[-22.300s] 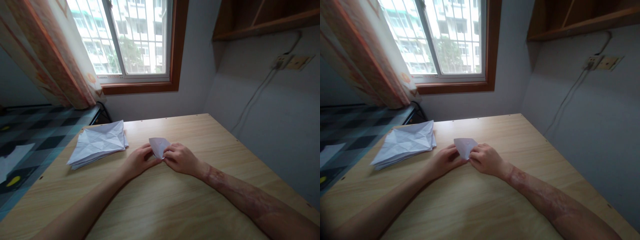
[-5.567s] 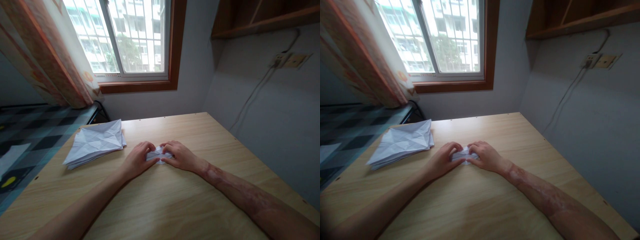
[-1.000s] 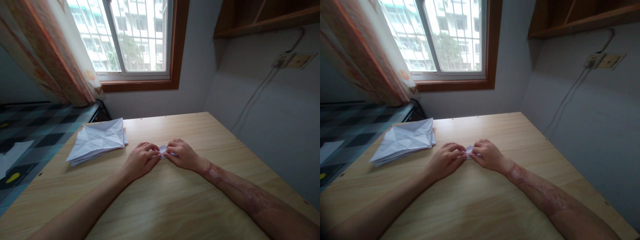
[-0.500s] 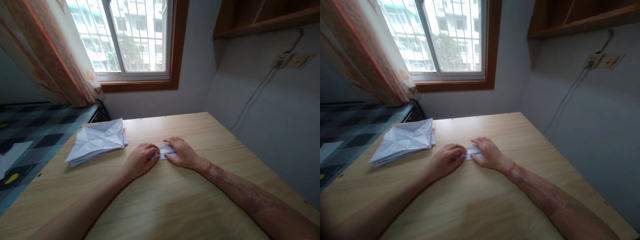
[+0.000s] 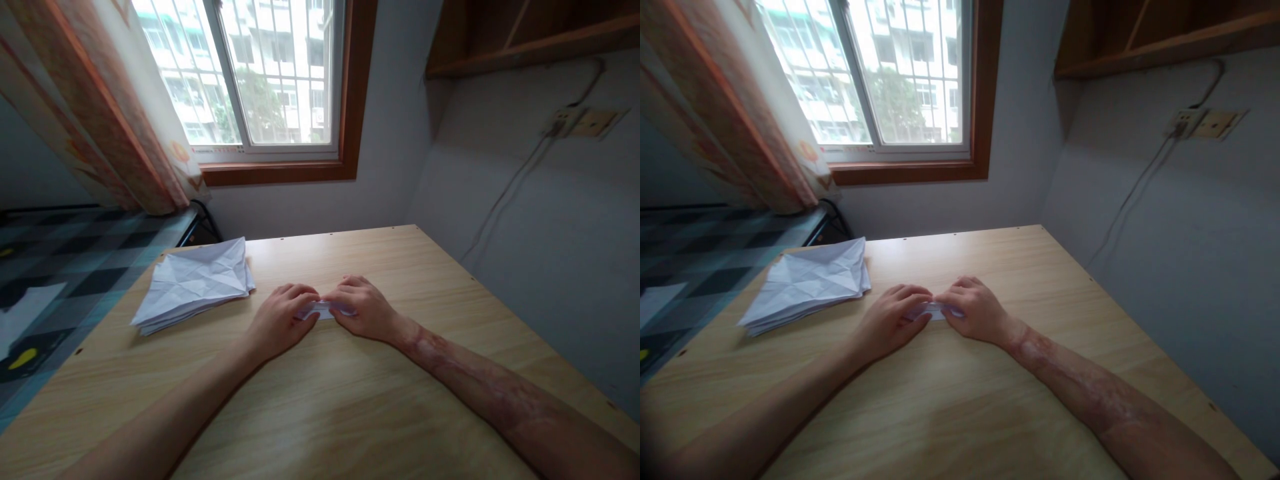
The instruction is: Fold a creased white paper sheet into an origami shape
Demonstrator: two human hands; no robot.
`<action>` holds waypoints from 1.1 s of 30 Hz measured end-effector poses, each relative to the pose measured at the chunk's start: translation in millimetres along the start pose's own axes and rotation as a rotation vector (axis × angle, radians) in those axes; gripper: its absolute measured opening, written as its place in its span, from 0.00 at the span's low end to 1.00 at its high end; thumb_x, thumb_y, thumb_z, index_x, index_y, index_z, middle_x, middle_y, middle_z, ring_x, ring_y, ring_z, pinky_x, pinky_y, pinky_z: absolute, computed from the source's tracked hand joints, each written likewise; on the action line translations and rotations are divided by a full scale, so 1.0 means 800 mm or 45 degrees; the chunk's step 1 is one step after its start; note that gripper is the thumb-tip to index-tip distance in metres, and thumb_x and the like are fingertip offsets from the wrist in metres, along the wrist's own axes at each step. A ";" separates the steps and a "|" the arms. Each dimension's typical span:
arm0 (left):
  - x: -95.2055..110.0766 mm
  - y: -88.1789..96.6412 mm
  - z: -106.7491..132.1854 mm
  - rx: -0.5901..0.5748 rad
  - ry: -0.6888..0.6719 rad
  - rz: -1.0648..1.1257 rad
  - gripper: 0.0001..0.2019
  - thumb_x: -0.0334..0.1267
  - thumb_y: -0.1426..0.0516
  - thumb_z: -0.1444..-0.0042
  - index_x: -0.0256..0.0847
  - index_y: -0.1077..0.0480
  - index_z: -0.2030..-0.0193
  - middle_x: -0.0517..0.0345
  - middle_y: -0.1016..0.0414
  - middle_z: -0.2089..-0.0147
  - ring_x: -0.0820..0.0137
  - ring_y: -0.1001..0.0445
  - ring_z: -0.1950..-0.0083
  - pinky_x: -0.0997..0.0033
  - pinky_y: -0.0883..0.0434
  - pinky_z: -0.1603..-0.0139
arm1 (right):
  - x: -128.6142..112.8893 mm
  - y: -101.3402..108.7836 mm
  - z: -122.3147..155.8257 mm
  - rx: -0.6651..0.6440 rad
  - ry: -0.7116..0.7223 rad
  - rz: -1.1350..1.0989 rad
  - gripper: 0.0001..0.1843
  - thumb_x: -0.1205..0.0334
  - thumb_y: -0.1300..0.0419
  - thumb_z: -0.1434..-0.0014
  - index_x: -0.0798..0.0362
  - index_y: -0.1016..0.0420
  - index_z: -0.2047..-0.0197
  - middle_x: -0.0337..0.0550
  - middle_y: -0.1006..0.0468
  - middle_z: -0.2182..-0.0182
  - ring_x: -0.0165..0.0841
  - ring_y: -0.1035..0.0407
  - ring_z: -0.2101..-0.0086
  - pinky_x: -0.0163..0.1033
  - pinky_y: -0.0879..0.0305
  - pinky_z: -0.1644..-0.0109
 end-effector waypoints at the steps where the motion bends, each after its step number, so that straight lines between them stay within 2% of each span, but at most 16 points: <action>1: 0.000 0.000 0.000 -0.002 -0.014 -0.010 0.09 0.37 0.38 0.30 0.46 0.20 0.46 0.52 0.15 0.45 0.57 0.18 0.45 0.52 0.24 0.42 | -0.001 0.000 0.000 0.005 0.023 0.011 0.14 0.68 0.32 0.32 0.43 0.17 0.45 0.39 0.11 0.52 0.43 0.23 0.52 0.52 0.31 0.38; 3: 0.001 0.000 0.000 0.005 -0.040 -0.036 0.08 0.38 0.39 0.29 0.47 0.19 0.48 0.53 0.15 0.46 0.58 0.18 0.47 0.53 0.24 0.43 | -0.001 0.001 -0.001 0.026 0.044 0.042 0.10 0.67 0.34 0.29 0.44 0.16 0.48 0.39 0.11 0.51 0.42 0.23 0.52 0.52 0.31 0.39; 5: 0.002 0.000 0.001 0.020 -0.049 -0.049 0.08 0.37 0.39 0.29 0.47 0.19 0.47 0.53 0.14 0.47 0.59 0.17 0.48 0.54 0.24 0.43 | 0.000 0.002 -0.001 0.056 0.030 0.079 0.10 0.66 0.35 0.27 0.45 0.16 0.47 0.41 0.11 0.51 0.42 0.23 0.52 0.51 0.31 0.41; 8: 0.002 0.000 0.002 0.032 -0.020 -0.051 0.09 0.37 0.39 0.29 0.46 0.20 0.46 0.54 0.14 0.47 0.59 0.16 0.48 0.54 0.23 0.43 | 0.003 0.002 0.000 0.101 -0.030 0.107 0.09 0.63 0.37 0.25 0.47 0.16 0.45 0.44 0.12 0.55 0.42 0.24 0.54 0.50 0.31 0.44; 12: 0.002 0.001 0.003 0.037 0.035 -0.040 0.11 0.39 0.39 0.30 0.46 0.21 0.44 0.52 0.15 0.45 0.59 0.16 0.49 0.56 0.21 0.45 | 0.007 0.000 0.001 0.103 -0.080 0.108 0.08 0.61 0.38 0.23 0.48 0.16 0.51 0.43 0.13 0.60 0.40 0.24 0.57 0.49 0.32 0.44; 18: 0.003 0.001 0.004 0.072 0.014 -0.052 0.14 0.41 0.37 0.31 0.47 0.22 0.41 0.51 0.17 0.39 0.58 0.16 0.45 0.53 0.20 0.42 | 0.016 -0.006 0.003 0.034 -0.121 0.137 0.06 0.65 0.34 0.27 0.47 0.14 0.53 0.42 0.12 0.57 0.41 0.25 0.55 0.48 0.33 0.46; 21: 0.003 -0.001 0.003 0.052 -0.028 -0.050 0.11 0.40 0.38 0.29 0.46 0.20 0.43 0.50 0.15 0.42 0.57 0.17 0.44 0.52 0.21 0.41 | 0.016 -0.007 0.003 0.003 -0.108 0.149 0.10 0.68 0.33 0.30 0.46 0.13 0.50 0.43 0.12 0.54 0.42 0.25 0.54 0.50 0.33 0.45; 26: 0.004 -0.003 0.001 -0.008 -0.055 -0.034 0.08 0.40 0.39 0.28 0.46 0.17 0.50 0.53 0.12 0.48 0.59 0.15 0.49 0.54 0.22 0.44 | 0.006 -0.002 0.001 -0.038 -0.090 0.057 0.16 0.72 0.32 0.37 0.46 0.14 0.49 0.43 0.12 0.51 0.43 0.24 0.52 0.53 0.31 0.41; 30: 0.005 -0.002 0.000 -0.023 -0.059 -0.018 0.08 0.38 0.40 0.28 0.47 0.17 0.53 0.55 0.11 0.50 0.61 0.15 0.51 0.55 0.23 0.45 | 0.000 -0.001 0.000 -0.026 -0.049 0.030 0.09 0.65 0.32 0.32 0.45 0.14 0.51 0.43 0.13 0.54 0.42 0.23 0.55 0.52 0.29 0.43; 33: 0.005 -0.001 0.000 -0.030 -0.034 -0.012 0.08 0.39 0.39 0.28 0.46 0.17 0.53 0.55 0.11 0.51 0.60 0.15 0.51 0.54 0.23 0.44 | 0.002 -0.003 0.000 -0.051 -0.020 0.017 0.06 0.64 0.32 0.31 0.45 0.14 0.53 0.43 0.14 0.57 0.40 0.24 0.56 0.49 0.29 0.45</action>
Point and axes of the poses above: each hand's wrist, its own z-axis away from the middle knuckle, its own y-axis out of the back of the hand, x = y × z, the point moved 3 cm from there along -z, towards the middle knuckle
